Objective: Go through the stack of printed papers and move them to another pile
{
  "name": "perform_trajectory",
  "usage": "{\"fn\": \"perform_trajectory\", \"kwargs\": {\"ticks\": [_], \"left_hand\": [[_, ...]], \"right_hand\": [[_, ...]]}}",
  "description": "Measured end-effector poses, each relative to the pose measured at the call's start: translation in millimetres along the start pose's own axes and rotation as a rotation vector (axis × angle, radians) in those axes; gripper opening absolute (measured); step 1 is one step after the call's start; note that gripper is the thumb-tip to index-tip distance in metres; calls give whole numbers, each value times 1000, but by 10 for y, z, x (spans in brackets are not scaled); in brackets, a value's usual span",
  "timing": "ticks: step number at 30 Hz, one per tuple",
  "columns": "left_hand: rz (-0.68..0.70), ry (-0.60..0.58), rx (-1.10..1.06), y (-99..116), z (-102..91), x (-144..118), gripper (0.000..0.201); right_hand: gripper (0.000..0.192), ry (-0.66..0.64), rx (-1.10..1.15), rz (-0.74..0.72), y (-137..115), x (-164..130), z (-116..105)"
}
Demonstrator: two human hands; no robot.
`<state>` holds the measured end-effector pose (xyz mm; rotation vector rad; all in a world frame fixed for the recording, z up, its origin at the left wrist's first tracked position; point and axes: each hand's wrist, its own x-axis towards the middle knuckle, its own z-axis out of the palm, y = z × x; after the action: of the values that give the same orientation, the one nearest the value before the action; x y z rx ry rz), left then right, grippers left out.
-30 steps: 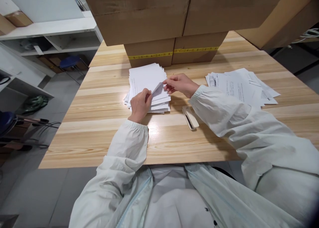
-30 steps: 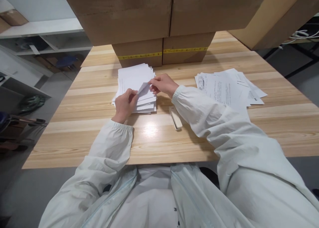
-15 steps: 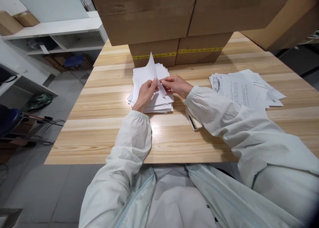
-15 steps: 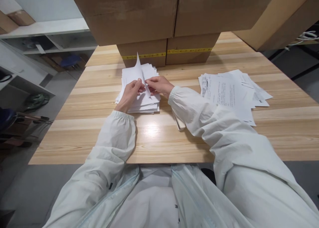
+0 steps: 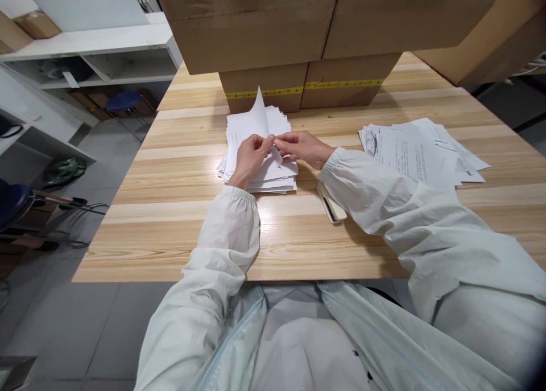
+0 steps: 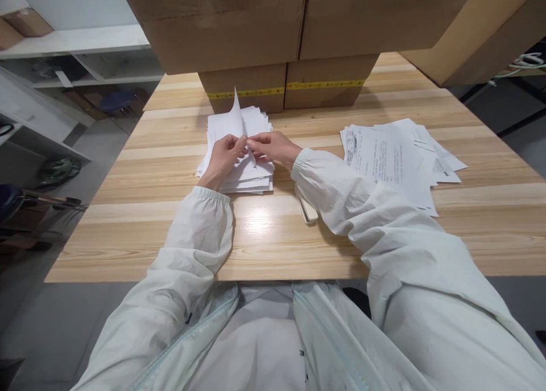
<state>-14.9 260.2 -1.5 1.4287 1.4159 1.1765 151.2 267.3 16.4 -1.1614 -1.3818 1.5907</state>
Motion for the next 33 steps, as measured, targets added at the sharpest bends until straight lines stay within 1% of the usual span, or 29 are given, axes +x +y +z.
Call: {"fn": "perform_trajectory", "kwargs": {"ticks": [4,6,13,17,21,23,26,31,33], "left_hand": [[27,1,10,-31,-5,12,34],[34,0,11,-35,-6,12,34],[12,-13,-1,-9,-12,-14,34],[15,-18,-10,7,-15,-26,33],[3,-31,-17,26,-25,-41,26],[-7,-30,-16,25,-30,-45,23],[-11,8,-18,15,-37,-39,28],[-62,148,-117,-13,-94,-7,36],[-68,178,-160,-47,-134,8,40]], "right_hand": [[29,-51,-9,-23,42,10,-64],[31,-54,-8,-21,44,10,-75],[29,-74,16,-13,43,30,-87],[26,-55,45,23,5,-2,-93],[16,-102,75,28,-47,-43,-95],[18,-108,75,27,-62,-47,-92],[29,-47,34,28,-63,-33,-70],[26,65,-23,11,-16,4,-25],[30,78,-24,6,5,14,-25]]}}
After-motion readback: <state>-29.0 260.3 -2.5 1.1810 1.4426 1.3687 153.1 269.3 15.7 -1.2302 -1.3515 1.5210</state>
